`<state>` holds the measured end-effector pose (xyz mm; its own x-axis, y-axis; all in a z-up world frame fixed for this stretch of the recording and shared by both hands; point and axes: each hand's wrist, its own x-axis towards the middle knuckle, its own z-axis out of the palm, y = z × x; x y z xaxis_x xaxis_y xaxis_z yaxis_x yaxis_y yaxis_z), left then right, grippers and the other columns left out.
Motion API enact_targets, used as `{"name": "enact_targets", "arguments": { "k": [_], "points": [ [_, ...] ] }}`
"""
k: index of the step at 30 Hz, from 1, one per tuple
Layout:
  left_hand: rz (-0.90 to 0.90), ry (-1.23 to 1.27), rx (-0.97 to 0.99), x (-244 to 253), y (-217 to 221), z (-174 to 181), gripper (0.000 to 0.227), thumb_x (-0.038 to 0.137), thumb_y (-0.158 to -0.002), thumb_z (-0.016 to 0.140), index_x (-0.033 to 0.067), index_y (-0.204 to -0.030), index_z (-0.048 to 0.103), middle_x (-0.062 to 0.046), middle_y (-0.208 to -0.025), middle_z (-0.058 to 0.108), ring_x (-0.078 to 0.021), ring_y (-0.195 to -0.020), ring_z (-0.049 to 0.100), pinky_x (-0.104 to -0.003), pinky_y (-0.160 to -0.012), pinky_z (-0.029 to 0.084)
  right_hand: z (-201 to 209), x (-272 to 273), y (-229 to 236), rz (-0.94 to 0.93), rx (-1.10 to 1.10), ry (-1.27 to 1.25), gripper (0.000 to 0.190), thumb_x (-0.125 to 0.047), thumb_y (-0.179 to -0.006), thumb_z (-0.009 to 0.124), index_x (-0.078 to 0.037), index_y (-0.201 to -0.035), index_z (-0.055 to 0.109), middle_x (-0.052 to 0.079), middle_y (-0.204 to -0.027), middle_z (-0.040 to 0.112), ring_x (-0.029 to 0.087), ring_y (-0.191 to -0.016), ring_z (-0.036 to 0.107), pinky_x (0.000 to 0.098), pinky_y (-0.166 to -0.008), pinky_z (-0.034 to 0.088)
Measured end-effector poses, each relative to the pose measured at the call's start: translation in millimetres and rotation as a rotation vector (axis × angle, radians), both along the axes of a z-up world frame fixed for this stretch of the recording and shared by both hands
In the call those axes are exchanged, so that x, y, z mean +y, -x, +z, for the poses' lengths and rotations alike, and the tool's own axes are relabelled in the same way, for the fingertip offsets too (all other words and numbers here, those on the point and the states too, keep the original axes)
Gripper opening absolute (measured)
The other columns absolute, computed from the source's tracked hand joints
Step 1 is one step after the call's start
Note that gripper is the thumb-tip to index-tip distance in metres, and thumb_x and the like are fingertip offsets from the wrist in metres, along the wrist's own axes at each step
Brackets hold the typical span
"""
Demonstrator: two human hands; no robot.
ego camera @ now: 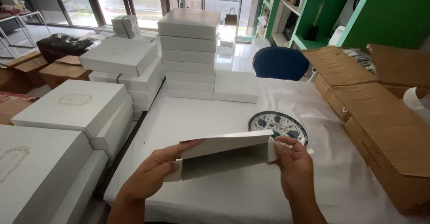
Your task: Wrapping ceramic plates in protective foam and placing them into individual gift boxes.
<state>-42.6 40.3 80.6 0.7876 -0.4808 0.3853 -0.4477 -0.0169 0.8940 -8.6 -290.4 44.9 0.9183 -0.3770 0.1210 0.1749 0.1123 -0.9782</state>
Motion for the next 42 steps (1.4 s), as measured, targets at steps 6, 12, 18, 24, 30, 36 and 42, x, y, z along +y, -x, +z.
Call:
{"name": "enact_targets", "arguments": {
  "k": [6, 12, 18, 24, 30, 36, 42],
  "points": [
    [0.041, -0.026, 0.076, 1, 0, -1, 0.070, 0.001, -0.080, 0.039, 0.0054, -0.148, 0.056, -0.010, -0.157, 0.056, -0.0219, -0.149, 0.046, -0.035, -0.118, 0.030, 13, -2, 3, 0.052, 0.090, 0.063, 0.018, -0.017, -0.096, 0.064, -0.002, -0.107, 0.069, 0.016, -0.090, 0.072, 0.025, -0.078, 0.063, 0.0384, -0.068, 0.052],
    [0.238, 0.020, -0.070, -13, -2, -7, 0.066, 0.001, -0.083, 0.039, 0.0048, -0.145, 0.060, -0.012, -0.147, 0.064, -0.0224, -0.138, 0.056, -0.035, -0.115, 0.034, -10, -113, -64, -0.346, -0.184, 0.826, 0.049, -0.047, -0.103, 0.057, 0.001, -0.107, 0.069, 0.015, -0.098, 0.069, 0.029, -0.088, 0.063, 0.0439, -0.079, 0.048],
    [0.389, 0.003, 0.057, -62, 9, 4, 0.074, 0.008, -0.088, 0.042, 0.0161, -0.160, 0.033, -0.009, -0.169, 0.034, -0.0239, -0.158, 0.025, -0.041, -0.124, 0.014, -45, -139, -111, -0.028, 0.638, 0.952, 0.061, -0.057, -0.088, 0.062, -0.003, -0.112, 0.076, 0.019, -0.112, 0.077, 0.033, -0.102, 0.071, 0.0429, -0.085, 0.052],
    [0.358, -0.119, -0.041, -104, 8, -11, 0.083, 0.006, -0.091, 0.048, 0.0137, -0.164, 0.011, -0.013, -0.174, 0.005, -0.0295, -0.160, 0.002, -0.042, -0.124, 0.001, -16, -104, -96, -0.018, 0.624, 0.545, 0.038, -0.019, -0.090, 0.053, -0.003, -0.123, 0.060, 0.018, -0.110, 0.071, 0.030, -0.090, 0.068, 0.0417, -0.071, 0.052],
    [0.355, -0.236, -0.088, -128, 9, -29, 0.080, 0.010, -0.093, 0.048, 0.0130, -0.164, 0.010, -0.003, -0.176, -0.005, -0.0387, -0.161, -0.009, -0.053, -0.122, 0.008, 14, -86, -51, -0.137, 0.406, 0.241, 0.041, -0.010, -0.092, 0.042, -0.009, -0.133, 0.049, 0.019, -0.120, 0.063, 0.034, -0.100, 0.063, 0.0448, -0.071, 0.052],
    [0.359, -0.261, -0.506, -143, 4, -46, 0.062, 0.010, -0.098, 0.052, -0.0059, -0.153, 0.028, -0.027, -0.170, 0.008, -0.0434, -0.159, 0.008, -0.058, -0.127, 0.003, 35, -69, 4, -0.253, 0.133, 0.090, 0.039, -0.007, -0.086, 0.045, -0.010, -0.124, 0.052, 0.010, -0.114, 0.061, 0.024, -0.100, 0.058, 0.0386, -0.077, 0.048],
    [0.377, -0.305, -0.568, -156, 5, -59, 0.015, 0.012, -0.098, 0.060, 0.0026, -0.089, 0.053, -0.030, -0.168, 0.012, -0.0490, -0.157, 0.010, -0.065, -0.124, 0.009, 29, -55, 16, -0.279, 0.090, -0.002, 0.046, -0.005, -0.086, 0.045, -0.011, -0.131, 0.045, 0.012, -0.118, 0.058, 0.026, -0.099, 0.056, 0.0405, -0.070, 0.048]
  ]
}}
